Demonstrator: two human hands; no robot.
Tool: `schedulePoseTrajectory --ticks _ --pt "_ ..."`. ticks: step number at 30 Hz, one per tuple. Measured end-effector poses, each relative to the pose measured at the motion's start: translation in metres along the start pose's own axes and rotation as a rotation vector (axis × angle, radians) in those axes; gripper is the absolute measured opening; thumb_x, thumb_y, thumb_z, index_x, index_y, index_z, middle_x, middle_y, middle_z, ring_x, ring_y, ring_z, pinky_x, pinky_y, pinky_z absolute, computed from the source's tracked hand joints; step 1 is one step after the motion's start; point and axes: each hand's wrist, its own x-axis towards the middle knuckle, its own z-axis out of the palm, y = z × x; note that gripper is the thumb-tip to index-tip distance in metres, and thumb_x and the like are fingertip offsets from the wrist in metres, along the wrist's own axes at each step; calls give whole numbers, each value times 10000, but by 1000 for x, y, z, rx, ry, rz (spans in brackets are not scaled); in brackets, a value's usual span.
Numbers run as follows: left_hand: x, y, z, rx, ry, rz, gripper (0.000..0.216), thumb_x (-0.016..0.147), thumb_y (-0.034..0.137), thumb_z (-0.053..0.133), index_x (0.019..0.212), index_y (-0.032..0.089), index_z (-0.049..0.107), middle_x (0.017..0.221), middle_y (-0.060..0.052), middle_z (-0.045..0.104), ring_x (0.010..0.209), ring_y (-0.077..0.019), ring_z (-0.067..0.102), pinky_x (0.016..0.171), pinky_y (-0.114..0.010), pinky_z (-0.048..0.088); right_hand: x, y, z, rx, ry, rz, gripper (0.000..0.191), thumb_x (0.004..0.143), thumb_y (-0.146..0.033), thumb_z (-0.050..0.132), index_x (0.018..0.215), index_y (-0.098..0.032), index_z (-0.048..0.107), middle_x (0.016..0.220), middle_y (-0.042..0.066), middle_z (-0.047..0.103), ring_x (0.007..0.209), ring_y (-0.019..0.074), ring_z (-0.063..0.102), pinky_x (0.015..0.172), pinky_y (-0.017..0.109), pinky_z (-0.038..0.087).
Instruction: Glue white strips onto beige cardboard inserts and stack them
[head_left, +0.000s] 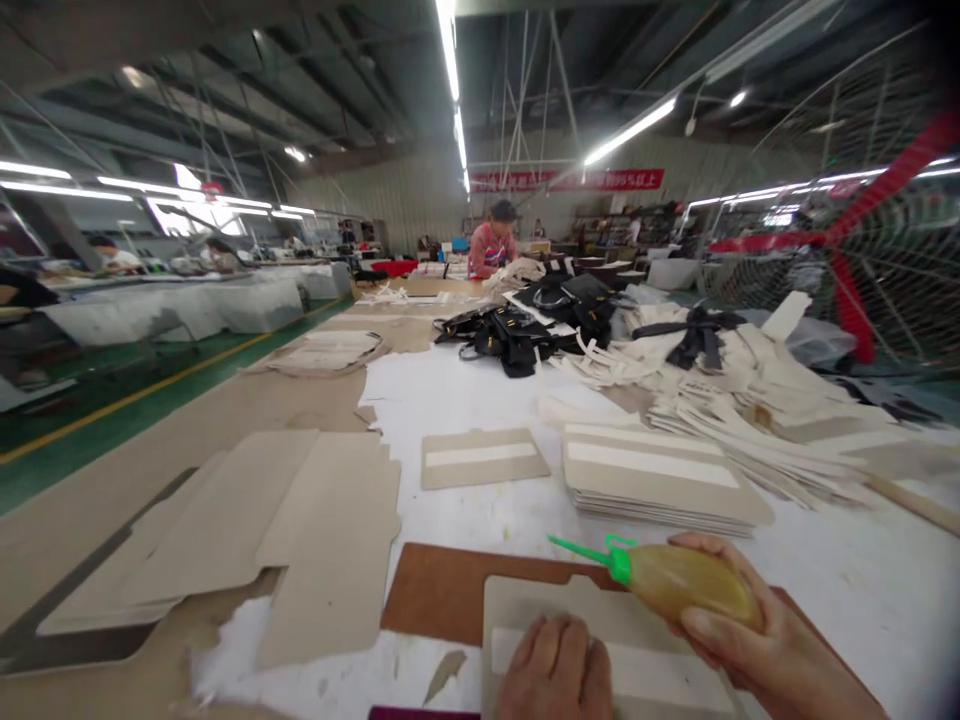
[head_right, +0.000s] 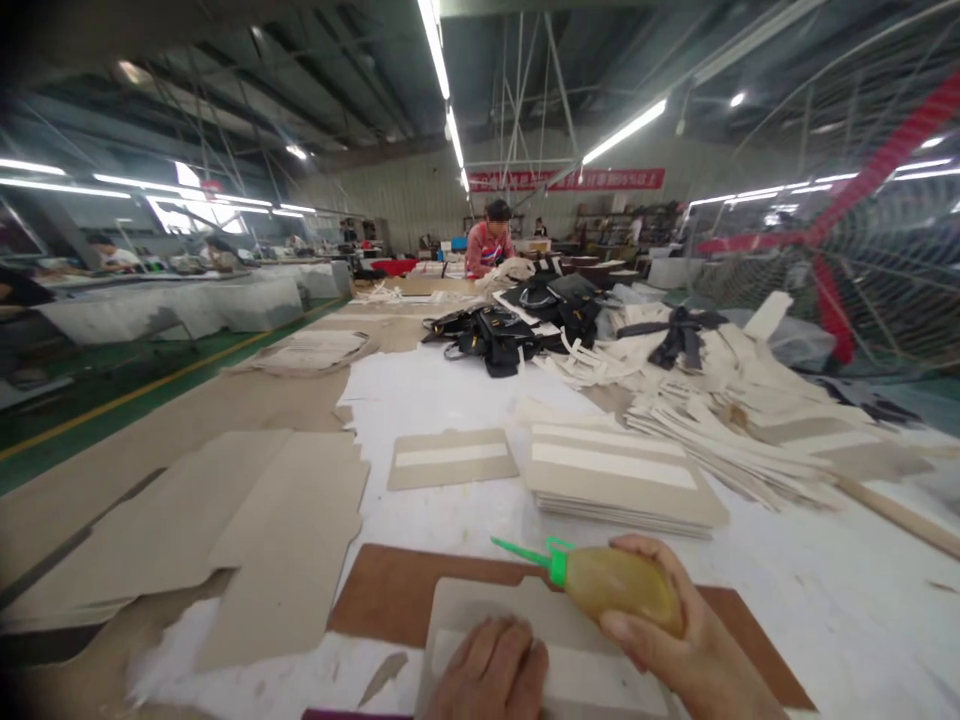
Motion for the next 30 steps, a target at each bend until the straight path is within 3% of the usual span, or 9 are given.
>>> schedulePoseTrajectory --ticks 3,9,15,21,30 --pt "4 2 -8 75 140 81 526 933 614 643 1174 148 683 1125 -98 742 1021 -265 696 943 -372 610 4 -1 -7 -158 -27 -45 660 732 -608 767 1251 -287 516 912 29 735 686 225 639 579 316 544" --pt "13 17 -50 19 -18 2 524 992 568 575 1272 130 643 1265 -108 701 1170 -274 634 1084 -397 528 13 -1 -14 -412 13 -147 673 644 -632 816 1174 -278 600 1088 70 752 931 308 731 760 381 639" --pt "23 22 -73 -58 -122 -30 463 999 506 598 1246 118 647 1268 -111 693 1183 -270 622 1114 -397 508 5 -19 3 -513 -80 -249 541 700 -587 798 1116 -289 624 974 32 733 800 256 715 709 354 637" --pt "25 23 -76 -128 -147 -56 447 1007 447 588 1295 108 628 1275 -116 679 1210 -282 608 1143 -424 489 7 -20 22 -542 -283 -422 356 833 -459 744 1114 -282 614 1035 33 686 904 237 693 754 332 611" --pt "23 22 -72 -127 -58 -43 495 999 458 598 1342 102 608 1278 -115 679 1240 -275 590 1169 -382 462 16 -15 34 -630 -449 -515 319 942 -416 686 1203 -308 538 1091 12 638 946 203 669 805 345 576"
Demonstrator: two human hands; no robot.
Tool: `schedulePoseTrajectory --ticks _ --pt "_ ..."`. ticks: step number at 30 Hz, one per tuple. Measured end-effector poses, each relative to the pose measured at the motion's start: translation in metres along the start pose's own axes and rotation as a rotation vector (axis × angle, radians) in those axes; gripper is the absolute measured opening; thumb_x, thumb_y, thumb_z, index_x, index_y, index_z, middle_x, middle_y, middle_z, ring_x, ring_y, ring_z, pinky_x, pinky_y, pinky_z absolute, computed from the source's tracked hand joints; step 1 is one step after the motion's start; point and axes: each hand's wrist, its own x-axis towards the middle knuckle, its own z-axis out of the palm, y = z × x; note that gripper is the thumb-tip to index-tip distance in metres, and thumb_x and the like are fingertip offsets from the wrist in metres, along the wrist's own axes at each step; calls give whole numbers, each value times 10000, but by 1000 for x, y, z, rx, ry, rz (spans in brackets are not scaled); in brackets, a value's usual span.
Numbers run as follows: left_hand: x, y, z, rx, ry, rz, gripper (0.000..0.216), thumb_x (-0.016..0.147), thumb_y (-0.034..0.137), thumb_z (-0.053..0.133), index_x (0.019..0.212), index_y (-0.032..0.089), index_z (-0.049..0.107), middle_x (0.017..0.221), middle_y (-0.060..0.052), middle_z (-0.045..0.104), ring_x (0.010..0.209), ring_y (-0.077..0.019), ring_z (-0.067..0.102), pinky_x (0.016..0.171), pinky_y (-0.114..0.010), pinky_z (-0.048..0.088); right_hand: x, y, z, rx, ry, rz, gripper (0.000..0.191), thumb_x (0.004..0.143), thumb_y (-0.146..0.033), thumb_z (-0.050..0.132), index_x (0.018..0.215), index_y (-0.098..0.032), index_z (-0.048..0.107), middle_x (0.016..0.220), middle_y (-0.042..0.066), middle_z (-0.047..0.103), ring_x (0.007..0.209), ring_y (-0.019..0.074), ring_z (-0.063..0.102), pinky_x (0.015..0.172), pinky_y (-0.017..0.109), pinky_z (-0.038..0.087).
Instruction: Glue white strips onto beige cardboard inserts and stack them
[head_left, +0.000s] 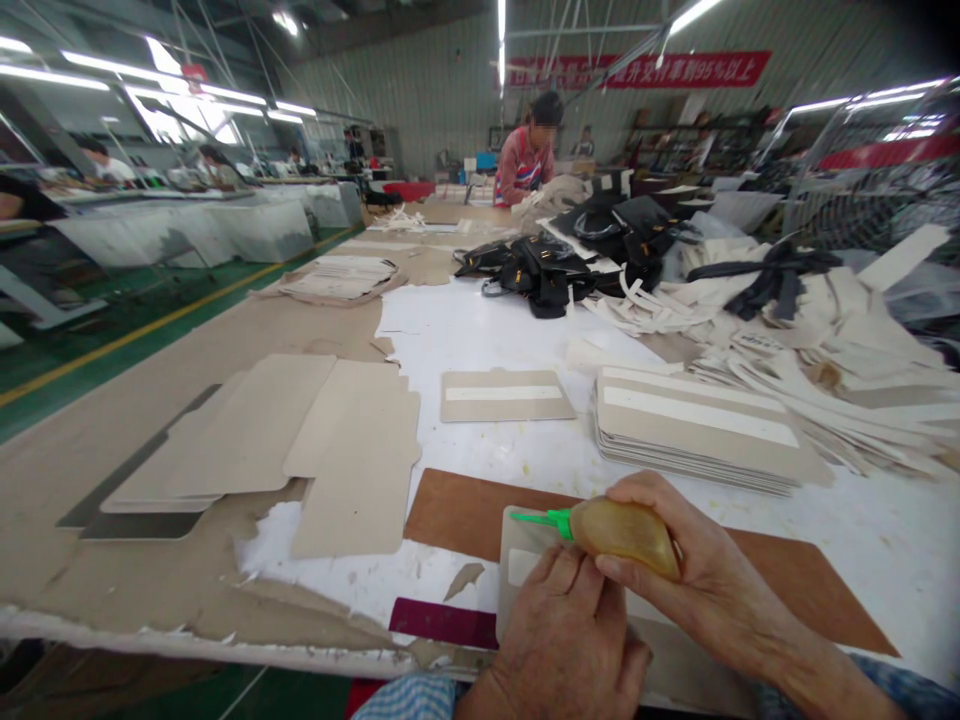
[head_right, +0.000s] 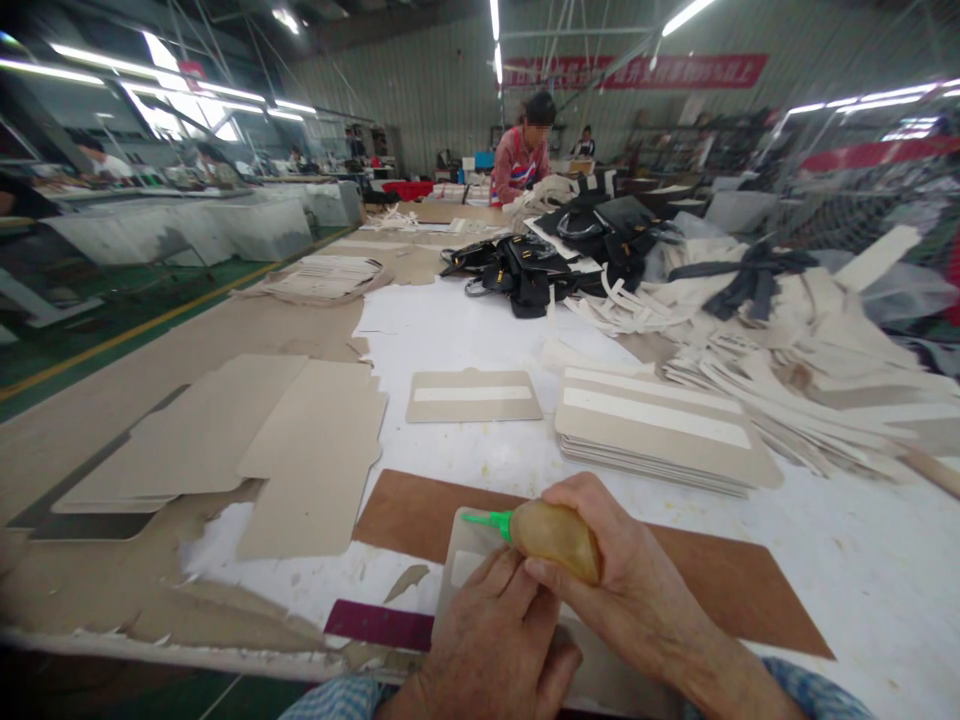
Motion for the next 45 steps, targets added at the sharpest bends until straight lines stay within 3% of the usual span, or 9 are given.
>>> schedulePoseTrajectory --ticks 5,13,19,29,38,45 --pt "-1 0 -1 -20 -43 -8 487 1006 461 586 1336 103 611 1283 -119 675 1254 -284 581 1189 -398 442 6 -7 -6 -55 -52 -57 247 958 -344 660 1174 -307 547 1083 20 629 949 211 662 807 357 565" --pt "-2 0 2 7 -92 -16 458 1015 482 559 1275 114 642 1306 -135 658 1238 -298 590 1183 -424 452 24 -25 -17 -154 -149 -278 142 983 -258 615 1122 -281 599 1038 20 612 863 186 643 733 307 525" --pt "0 0 0 -15 -114 -21 483 974 491 622 1270 111 646 1266 -129 672 1220 -303 602 1177 -426 470 28 -23 -24 -187 -169 -373 177 947 -217 654 1102 -266 581 1004 20 584 823 184 618 680 311 495" --pt "-1 0 -3 5 -102 -25 486 971 483 629 1266 98 658 1281 -137 683 1230 -307 610 1177 -431 480 26 -23 -31 -212 -173 -345 188 927 -205 658 1092 -255 584 999 27 609 837 200 617 679 327 498" --pt "2 2 -6 -22 -165 -52 491 993 469 609 1312 96 632 1330 -135 666 1235 -315 604 1161 -454 499 24 -20 -38 -230 -185 -257 105 989 -339 625 1049 -253 624 977 23 619 826 202 620 685 334 490" --pt "1 0 -4 -41 -135 -54 506 961 470 657 1307 101 635 1303 -137 668 1233 -323 604 1173 -465 490 28 -21 -29 -193 -174 -310 172 949 -261 667 1111 -250 608 1026 26 611 877 191 612 732 321 485"
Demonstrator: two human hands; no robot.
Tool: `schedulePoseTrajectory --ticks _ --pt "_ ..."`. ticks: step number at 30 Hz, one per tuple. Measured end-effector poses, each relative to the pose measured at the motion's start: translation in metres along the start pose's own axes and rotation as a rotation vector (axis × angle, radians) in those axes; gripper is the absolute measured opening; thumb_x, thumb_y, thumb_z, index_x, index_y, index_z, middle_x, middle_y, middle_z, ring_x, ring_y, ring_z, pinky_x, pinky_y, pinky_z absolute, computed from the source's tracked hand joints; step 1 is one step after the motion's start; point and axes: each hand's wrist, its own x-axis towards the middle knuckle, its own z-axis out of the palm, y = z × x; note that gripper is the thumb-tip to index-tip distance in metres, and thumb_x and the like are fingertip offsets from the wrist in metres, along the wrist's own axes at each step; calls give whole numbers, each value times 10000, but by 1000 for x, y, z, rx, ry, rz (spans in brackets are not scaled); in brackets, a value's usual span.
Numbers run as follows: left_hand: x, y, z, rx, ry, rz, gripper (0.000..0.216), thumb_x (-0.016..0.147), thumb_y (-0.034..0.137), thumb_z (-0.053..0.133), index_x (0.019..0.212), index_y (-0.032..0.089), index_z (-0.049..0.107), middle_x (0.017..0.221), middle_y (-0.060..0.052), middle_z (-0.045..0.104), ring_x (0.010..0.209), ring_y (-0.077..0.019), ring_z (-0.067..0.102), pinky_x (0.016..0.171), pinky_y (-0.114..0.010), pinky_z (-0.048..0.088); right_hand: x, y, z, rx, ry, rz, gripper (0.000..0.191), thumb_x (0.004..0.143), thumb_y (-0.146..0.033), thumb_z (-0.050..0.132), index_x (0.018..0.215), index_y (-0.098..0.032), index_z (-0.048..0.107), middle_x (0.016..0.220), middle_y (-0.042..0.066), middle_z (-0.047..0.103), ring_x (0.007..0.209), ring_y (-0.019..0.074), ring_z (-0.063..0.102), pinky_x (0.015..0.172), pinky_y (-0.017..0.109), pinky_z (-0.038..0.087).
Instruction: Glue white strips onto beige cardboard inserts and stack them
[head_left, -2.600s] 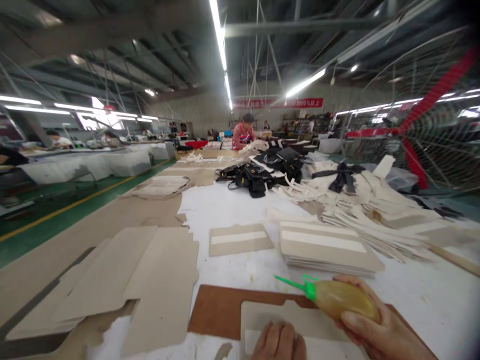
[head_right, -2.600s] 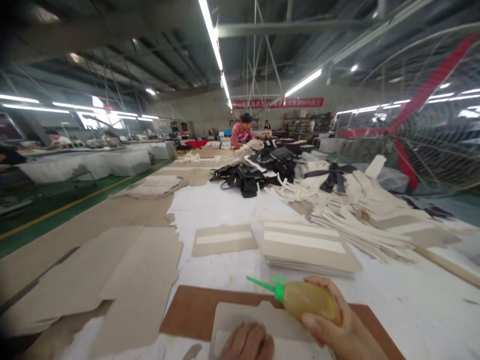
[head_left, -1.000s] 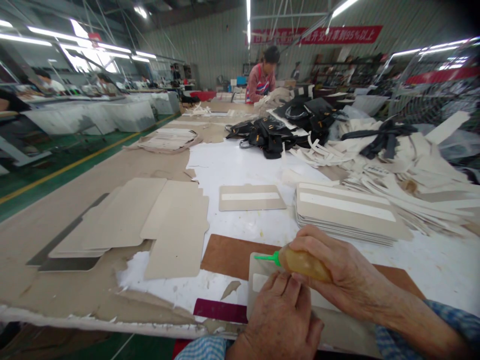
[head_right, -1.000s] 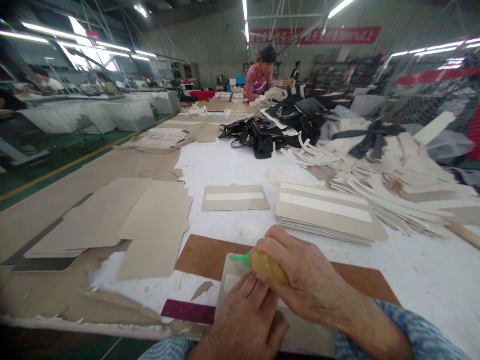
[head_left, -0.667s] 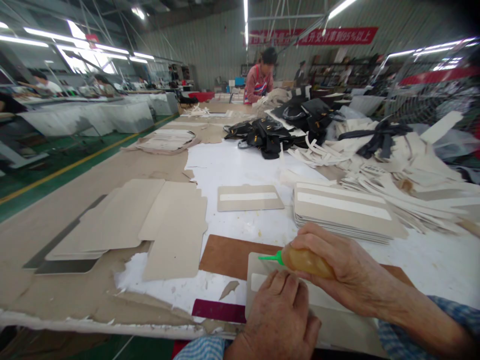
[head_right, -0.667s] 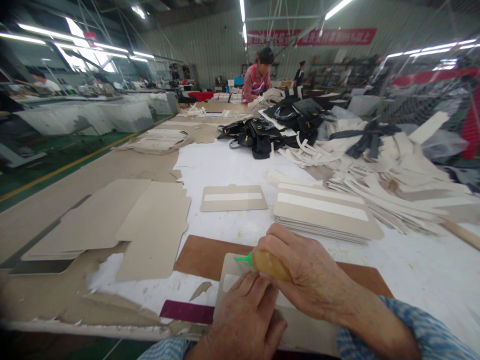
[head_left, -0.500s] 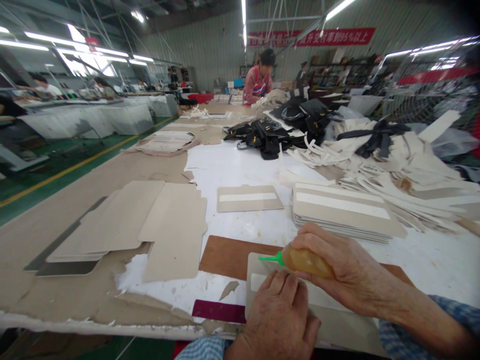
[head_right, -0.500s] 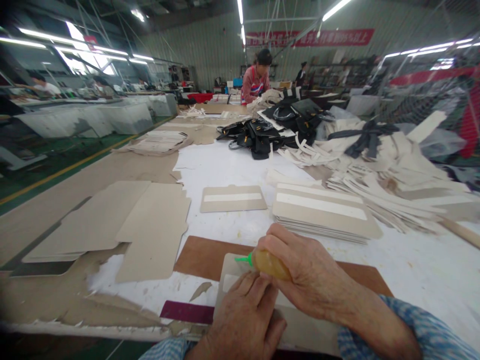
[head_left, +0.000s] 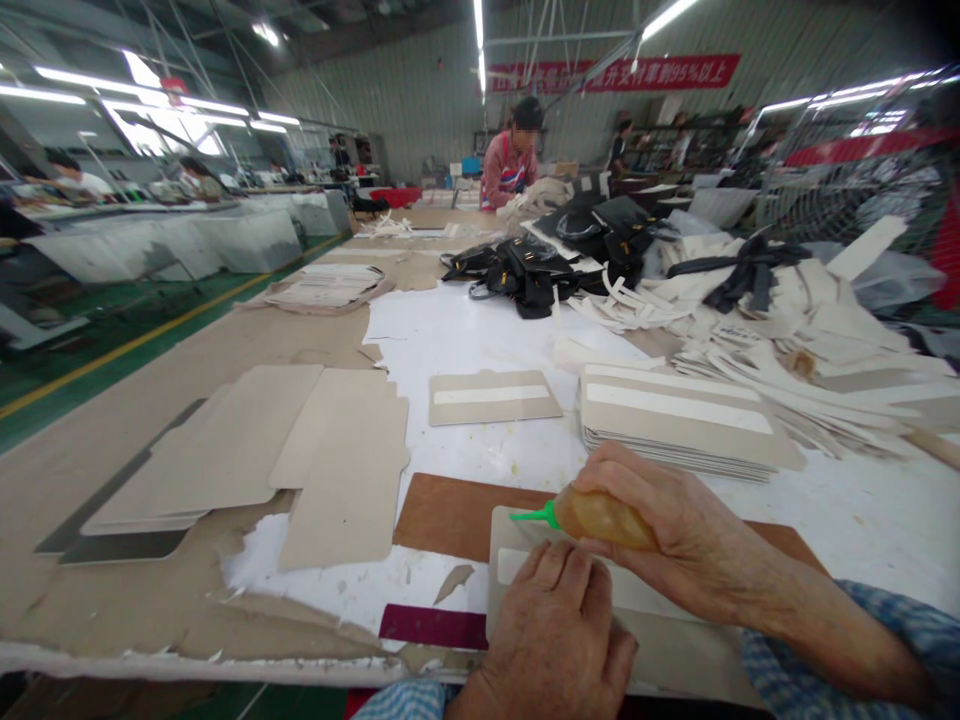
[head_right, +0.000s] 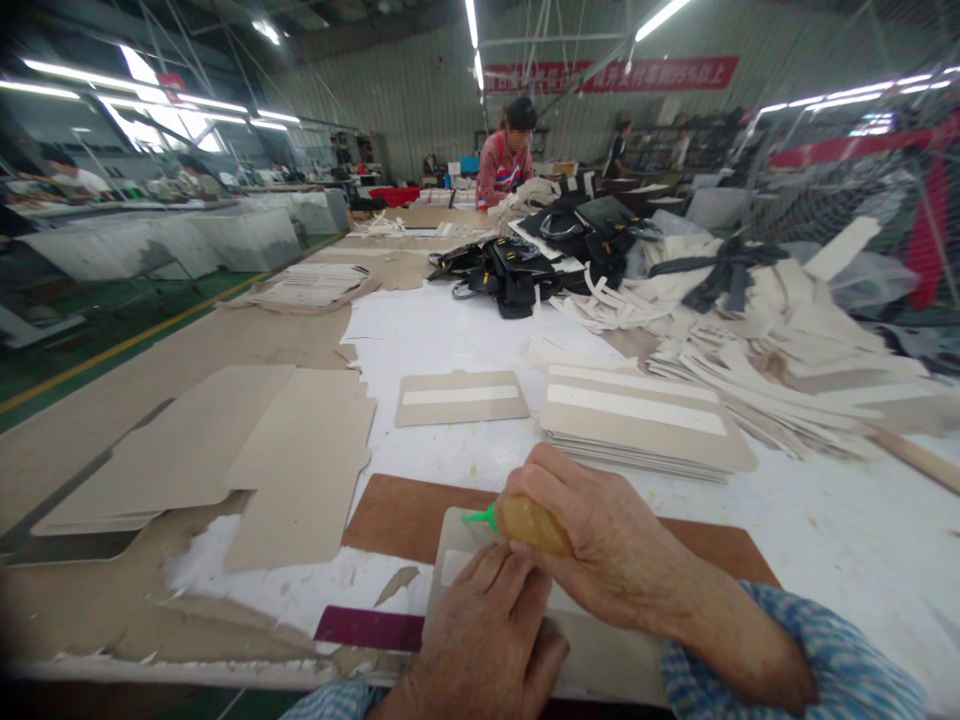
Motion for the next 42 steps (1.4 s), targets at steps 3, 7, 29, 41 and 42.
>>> schedulePoseTrajectory --ticks 3,7,29,41,42 --pt "-1 0 1 -12 -18 -13 476 959 472 660 1277 117 650 1301 -136 667 1215 -326 613 1160 -475 503 5 -1 2 9 -15 -4 187 954 -286 674 1121 -256 597 1039 24 603 873 191 607 735 325 482" --pt "-1 0 2 -12 -14 -6 502 981 478 623 1319 106 627 1325 -143 659 1245 -329 598 1177 -480 485 5 -2 -2 -15 -15 12 187 943 -310 692 1097 -256 602 1011 19 605 856 195 613 710 319 477" --pt "1 3 -10 -25 -63 -28 425 1002 407 604 1316 122 637 1367 -141 659 1284 -325 590 1169 -499 490 -13 6 -30 4 -42 207 207 943 -467 629 968 -262 635 924 28 662 775 224 647 646 348 484" --pt "-1 2 -7 -43 -28 -15 423 1004 390 596 1329 119 623 1366 -143 655 1279 -335 585 1165 -525 486 -24 12 -39 23 -10 241 238 931 -502 664 1004 -276 646 946 22 697 803 234 666 656 342 492" --pt "-1 1 -7 -43 -26 -11 427 1003 389 597 1330 116 622 1370 -146 653 1282 -339 583 1165 -528 486 -24 12 -39 27 -8 242 239 931 -504 663 1003 -278 647 946 22 696 804 235 667 656 342 494"
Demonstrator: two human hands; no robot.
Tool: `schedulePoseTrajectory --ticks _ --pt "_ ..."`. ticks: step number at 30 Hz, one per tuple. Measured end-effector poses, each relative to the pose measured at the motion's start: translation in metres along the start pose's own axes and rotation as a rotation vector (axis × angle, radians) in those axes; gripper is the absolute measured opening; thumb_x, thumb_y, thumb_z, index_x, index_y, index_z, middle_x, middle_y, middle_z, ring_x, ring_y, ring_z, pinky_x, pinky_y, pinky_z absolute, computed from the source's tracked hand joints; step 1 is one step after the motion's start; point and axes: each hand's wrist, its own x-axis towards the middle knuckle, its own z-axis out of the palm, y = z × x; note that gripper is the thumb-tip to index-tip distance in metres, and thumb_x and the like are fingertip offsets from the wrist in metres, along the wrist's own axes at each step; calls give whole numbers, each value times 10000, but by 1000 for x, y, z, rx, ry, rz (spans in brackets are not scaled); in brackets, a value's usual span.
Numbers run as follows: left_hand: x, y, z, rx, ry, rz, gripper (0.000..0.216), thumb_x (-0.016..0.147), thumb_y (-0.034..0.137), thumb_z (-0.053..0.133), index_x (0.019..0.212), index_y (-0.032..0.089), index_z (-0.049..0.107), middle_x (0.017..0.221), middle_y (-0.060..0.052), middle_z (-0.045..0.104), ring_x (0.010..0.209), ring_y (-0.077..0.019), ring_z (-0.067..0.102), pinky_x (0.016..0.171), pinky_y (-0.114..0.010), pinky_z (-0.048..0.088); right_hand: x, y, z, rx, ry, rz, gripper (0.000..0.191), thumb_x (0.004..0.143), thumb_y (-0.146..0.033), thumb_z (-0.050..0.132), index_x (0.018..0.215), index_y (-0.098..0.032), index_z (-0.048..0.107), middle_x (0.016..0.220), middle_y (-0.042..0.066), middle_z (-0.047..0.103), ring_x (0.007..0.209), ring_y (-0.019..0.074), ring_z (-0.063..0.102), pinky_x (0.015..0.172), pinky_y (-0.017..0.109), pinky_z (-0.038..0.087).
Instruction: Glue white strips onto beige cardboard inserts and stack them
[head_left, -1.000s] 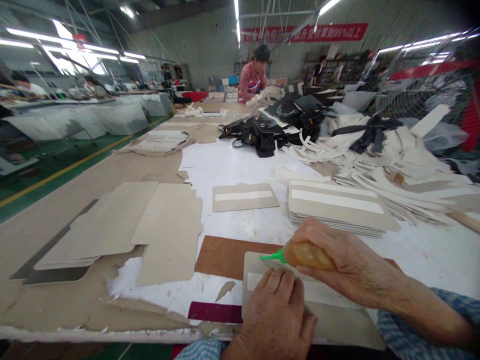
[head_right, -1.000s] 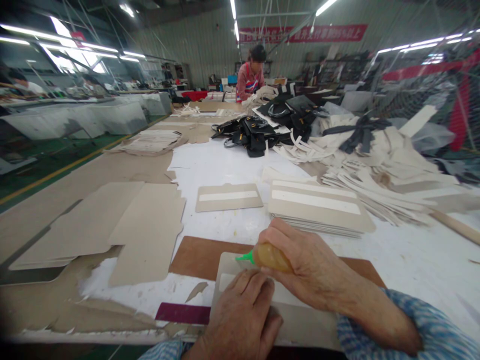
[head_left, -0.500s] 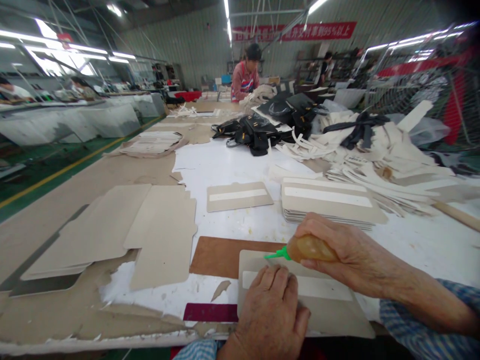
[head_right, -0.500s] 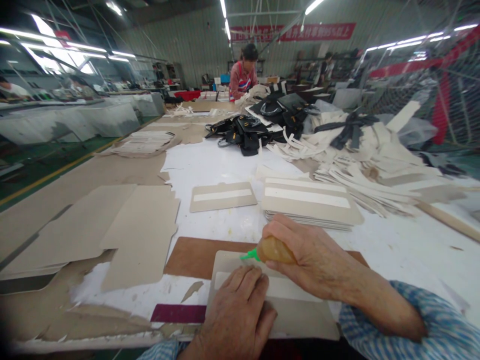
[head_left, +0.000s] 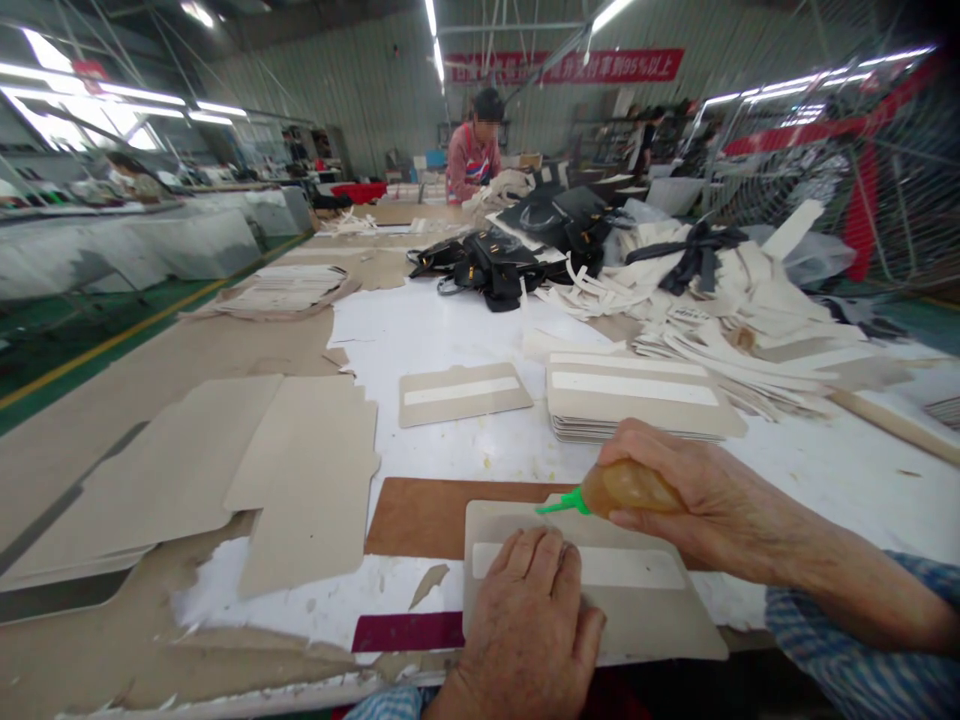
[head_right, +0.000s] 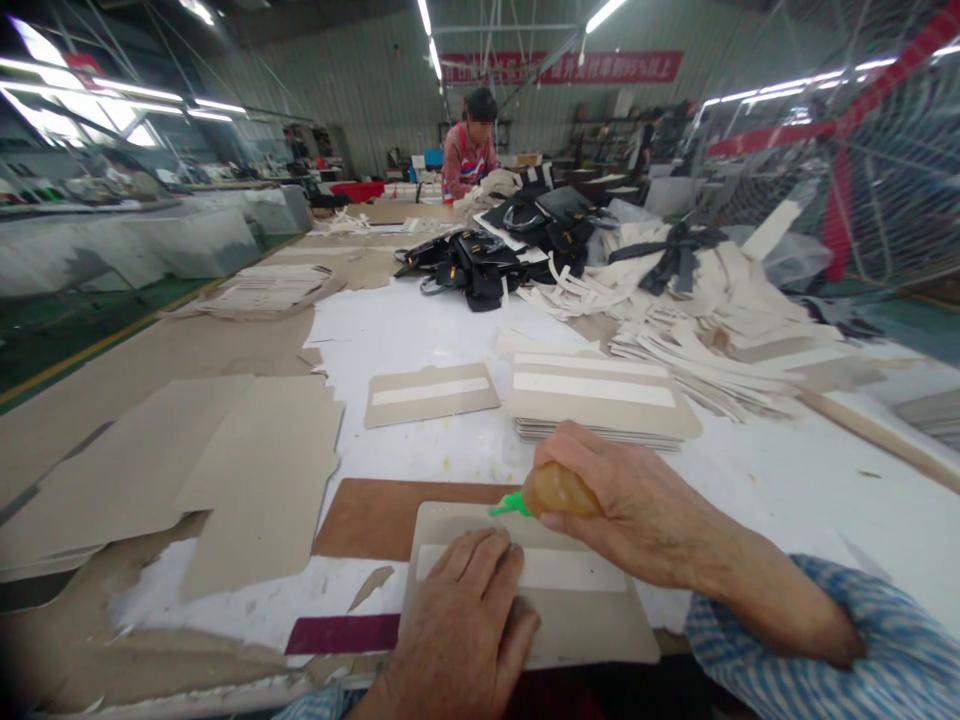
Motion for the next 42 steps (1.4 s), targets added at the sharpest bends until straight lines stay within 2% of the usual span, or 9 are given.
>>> schedulePoseTrajectory --ticks 10,16,20,31,42 --pt "1 0 -1 -5 -5 -9 408 1000 385 596 1304 116 637 1347 -140 657 1272 -324 584 1169 -496 487 21 -12 13 3 -20 -64 223 901 -433 692 1021 -251 646 954 23 680 813 221 656 677 336 482" --pt "2 1 -2 -5 -42 -20 450 977 399 635 1324 113 631 1350 -149 661 1260 -339 595 1157 -513 500 31 -19 17 0 -27 -82 268 909 -462 695 1057 -246 638 1019 29 689 884 226 654 737 342 475" --pt "1 0 -1 1 -26 -18 424 988 387 614 1312 114 638 1349 -149 664 1264 -339 597 1154 -518 503 26 -16 13 -10 -45 -50 248 902 -437 693 1054 -252 632 999 23 686 865 226 654 738 351 475" --pt "-1 0 -1 23 -3 7 446 1004 404 596 1342 114 627 1372 -151 663 1273 -348 602 1146 -543 515 -7 13 -2 -9 2 62 290 922 -535 676 1067 -286 645 974 16 721 841 245 677 692 346 489" --pt "1 -1 -3 56 -73 -12 456 1005 401 593 1358 115 628 1415 -162 648 1304 -373 596 1131 -590 529 -3 5 -9 -28 -15 64 270 884 -497 701 1042 -284 650 994 20 716 870 257 678 719 359 480"
